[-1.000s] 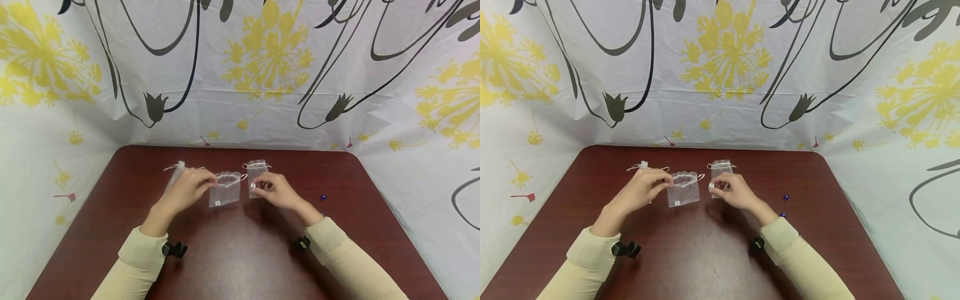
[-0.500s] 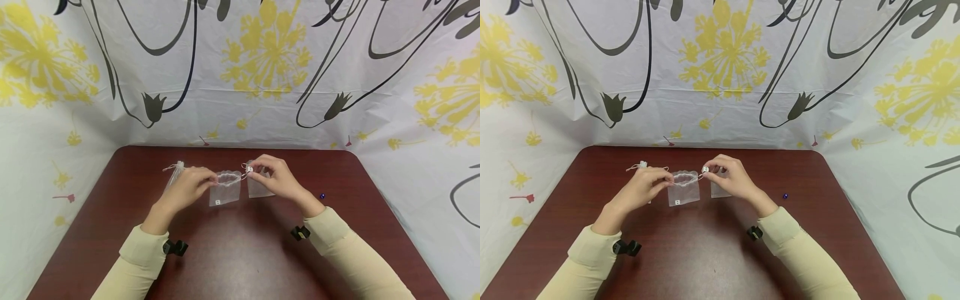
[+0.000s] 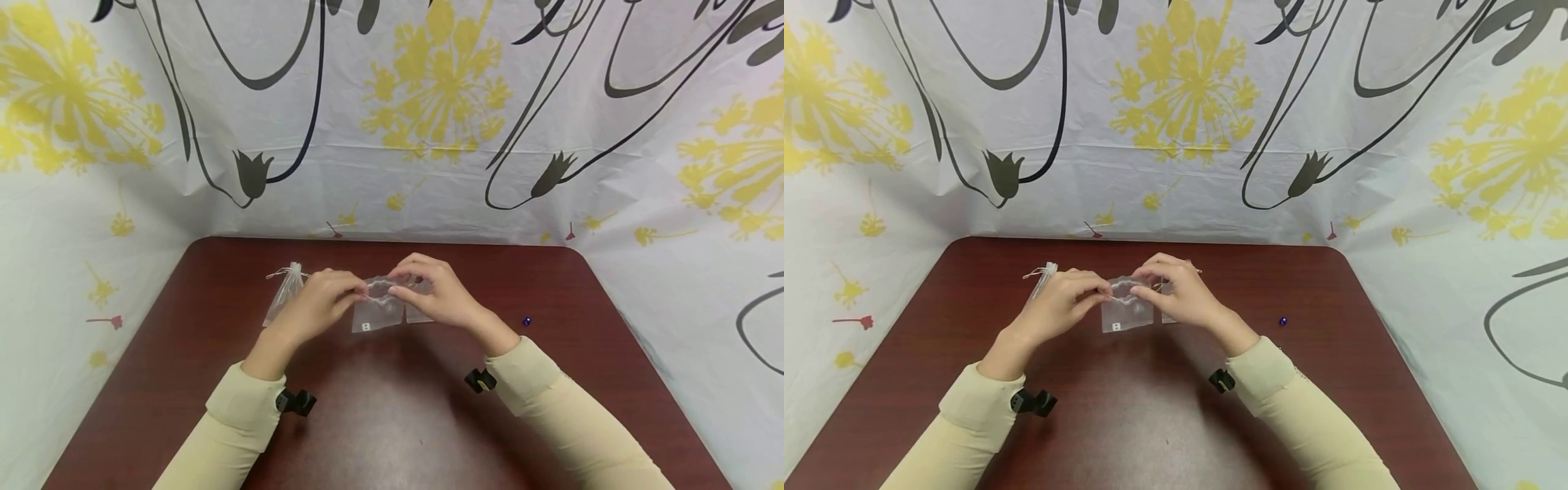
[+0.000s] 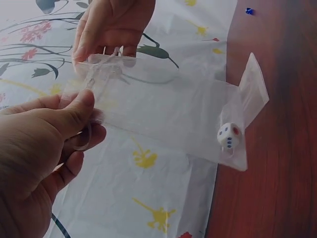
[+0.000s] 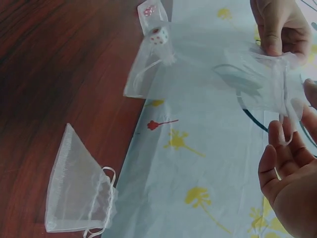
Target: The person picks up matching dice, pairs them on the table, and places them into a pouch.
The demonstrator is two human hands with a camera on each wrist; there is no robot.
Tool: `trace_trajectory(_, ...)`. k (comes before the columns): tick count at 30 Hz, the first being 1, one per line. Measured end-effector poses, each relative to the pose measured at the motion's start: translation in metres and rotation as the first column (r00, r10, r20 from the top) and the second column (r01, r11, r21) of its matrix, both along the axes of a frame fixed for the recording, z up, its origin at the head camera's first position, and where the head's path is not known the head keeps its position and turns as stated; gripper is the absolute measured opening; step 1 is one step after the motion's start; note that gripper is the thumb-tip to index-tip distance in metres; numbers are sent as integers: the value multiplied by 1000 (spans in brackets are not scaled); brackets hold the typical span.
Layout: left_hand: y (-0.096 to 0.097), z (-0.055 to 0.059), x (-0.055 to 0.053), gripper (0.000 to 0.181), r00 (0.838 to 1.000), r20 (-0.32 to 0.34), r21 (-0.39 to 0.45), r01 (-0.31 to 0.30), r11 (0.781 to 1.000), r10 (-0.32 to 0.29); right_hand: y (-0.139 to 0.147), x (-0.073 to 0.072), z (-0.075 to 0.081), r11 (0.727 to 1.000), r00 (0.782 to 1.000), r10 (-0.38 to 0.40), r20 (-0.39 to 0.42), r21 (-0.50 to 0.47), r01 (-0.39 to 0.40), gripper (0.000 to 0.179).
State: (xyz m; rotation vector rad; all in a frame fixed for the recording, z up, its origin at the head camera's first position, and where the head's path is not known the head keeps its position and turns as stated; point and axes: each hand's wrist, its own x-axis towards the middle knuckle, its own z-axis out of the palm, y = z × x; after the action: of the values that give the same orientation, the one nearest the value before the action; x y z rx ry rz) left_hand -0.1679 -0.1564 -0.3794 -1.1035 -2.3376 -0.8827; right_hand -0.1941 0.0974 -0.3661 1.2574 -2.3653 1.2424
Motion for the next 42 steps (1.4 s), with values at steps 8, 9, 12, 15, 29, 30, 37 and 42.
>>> trace_trajectory(8, -1, -3, 1, 12, 998, -59, 68, 24, 997, -20, 4, -1, -8, 999, 999, -31, -7, 21, 32, 38)
trace_trajectory(9, -2, -4, 0, 12, 998, -64, 73, 26, 997, -21, 5, -2, -9, 999, 999, -33, -6, 31, 33, 40)
trace_trajectory(12, -3, -5, 0, 13, 997, -74, 81, 34, 996, -28, 7, -4, -15, 996, 1000, -26, -4, 83, 27, 41)
trace_trajectory(15, -4, -6, -1, 13, 996, -80, 89, 37, 995, -30, 8, -6, -21, 992, 1000, -11, -22, 125, 13, 29)
trace_trajectory(29, -14, 0, 0, 37, 986, -147, 89, -69, 994, 82, 17, -9, -10, 997, 986, 7, -169, 75, 6, 6)
trace_trajectory(30, -16, 0, 0, 34, 987, -144, 89, -60, 994, 72, 18, -10, -9, 997, 986, 6, -168, 74, 7, 7)
trace_trajectory(37, -26, 0, -3, 20, 982, -182, 63, -39, 997, 50, 24, -11, -6, 996, 987, -46, -155, 73, 57, 11)
trace_trajectory(42, -32, -1, -2, 18, 979, -195, 67, -51, 996, 63, 27, -12, -9, 994, 986, -71, -151, 69, 82, 14)
